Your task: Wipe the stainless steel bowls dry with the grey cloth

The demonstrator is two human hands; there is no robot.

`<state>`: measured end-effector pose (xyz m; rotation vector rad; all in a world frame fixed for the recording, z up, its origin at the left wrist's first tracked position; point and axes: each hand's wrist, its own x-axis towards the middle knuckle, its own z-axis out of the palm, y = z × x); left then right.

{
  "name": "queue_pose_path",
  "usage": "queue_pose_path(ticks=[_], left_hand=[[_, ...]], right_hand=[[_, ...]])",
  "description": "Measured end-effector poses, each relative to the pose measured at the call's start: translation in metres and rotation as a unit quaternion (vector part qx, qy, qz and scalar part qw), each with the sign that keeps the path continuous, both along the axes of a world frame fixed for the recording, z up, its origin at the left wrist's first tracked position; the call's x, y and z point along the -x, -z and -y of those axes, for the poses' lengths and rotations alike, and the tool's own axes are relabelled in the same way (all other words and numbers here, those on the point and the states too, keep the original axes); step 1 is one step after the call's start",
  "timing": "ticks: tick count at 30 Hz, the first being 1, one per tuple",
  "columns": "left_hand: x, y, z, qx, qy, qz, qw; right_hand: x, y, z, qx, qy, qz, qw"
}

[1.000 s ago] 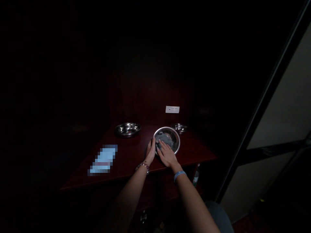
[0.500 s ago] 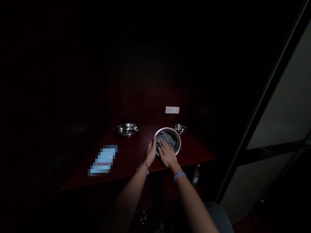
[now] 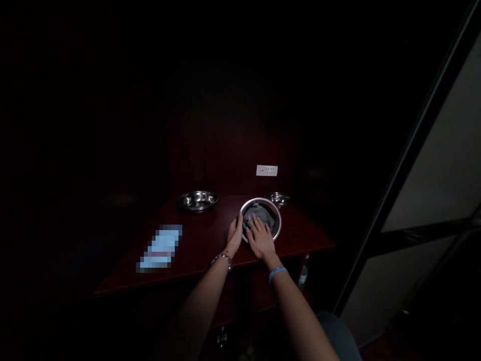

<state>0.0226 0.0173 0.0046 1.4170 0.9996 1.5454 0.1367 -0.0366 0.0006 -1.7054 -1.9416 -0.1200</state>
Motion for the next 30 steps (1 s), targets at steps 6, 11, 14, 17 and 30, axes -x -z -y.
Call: queue_pose_path(ticks=[6,11,14,17,30], left_hand=[[0.001,0.0,0.001,-0.011,0.002,-0.008,1.0],[0.0,-0.001,0.001,0.005,0.019,-0.008,1.0],[0.0,0.0,-0.001,0.005,0.022,-0.01,1.0],[0.0,0.002,-0.003,0.008,0.011,0.001,1.0],[-0.001,0.0,-0.001,0.017,0.004,0.029,0.999]], right_hand=[[0.0,0.0,-0.001,0.002,0.012,0.003,1.0],[0.001,0.003,-0.002,-0.014,0.051,-0.003,0.999],[0.0,0.005,-0.003,-0.021,0.069,-0.013,0.997],[-0.001,0.008,-0.004,-0.031,0.082,-0.026,0.996],[0.0,0.016,-0.007,-0.057,0.133,-0.043,0.989]])
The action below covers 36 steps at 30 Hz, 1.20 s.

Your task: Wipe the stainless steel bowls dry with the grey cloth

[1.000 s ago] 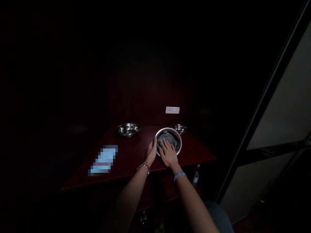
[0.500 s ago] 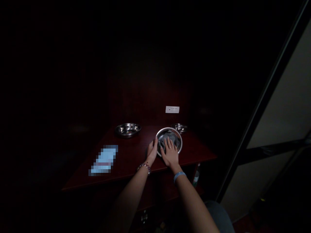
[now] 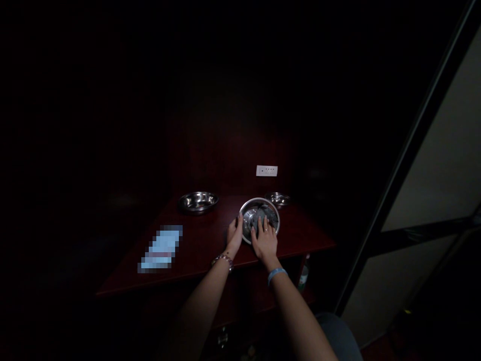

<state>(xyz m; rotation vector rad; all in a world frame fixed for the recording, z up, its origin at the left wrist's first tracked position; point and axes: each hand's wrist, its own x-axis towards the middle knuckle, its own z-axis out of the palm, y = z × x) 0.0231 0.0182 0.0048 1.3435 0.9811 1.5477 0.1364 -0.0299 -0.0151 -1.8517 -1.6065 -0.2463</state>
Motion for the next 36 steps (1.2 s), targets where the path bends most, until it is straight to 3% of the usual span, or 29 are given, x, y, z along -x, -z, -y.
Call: queue_pose_path(ticks=[10,21,29,36], left_hand=[[0.0,0.003,-0.002,0.001,-0.005,-0.004,1.0],[0.0,-0.006,0.007,0.007,-0.015,-0.004,1.0],[0.001,0.0,0.002,0.002,-0.044,-0.034,0.998],[0.002,0.005,-0.008,0.01,-0.079,-0.064,0.995]], right_hand=[[0.0,-0.004,0.003,0.011,0.005,0.003,1.0],[0.001,-0.006,0.006,-0.01,0.027,0.032,0.999],[0.006,-0.014,0.013,-0.016,0.027,0.053,0.998],[0.011,-0.018,0.026,0.019,-0.028,0.085,0.996]])
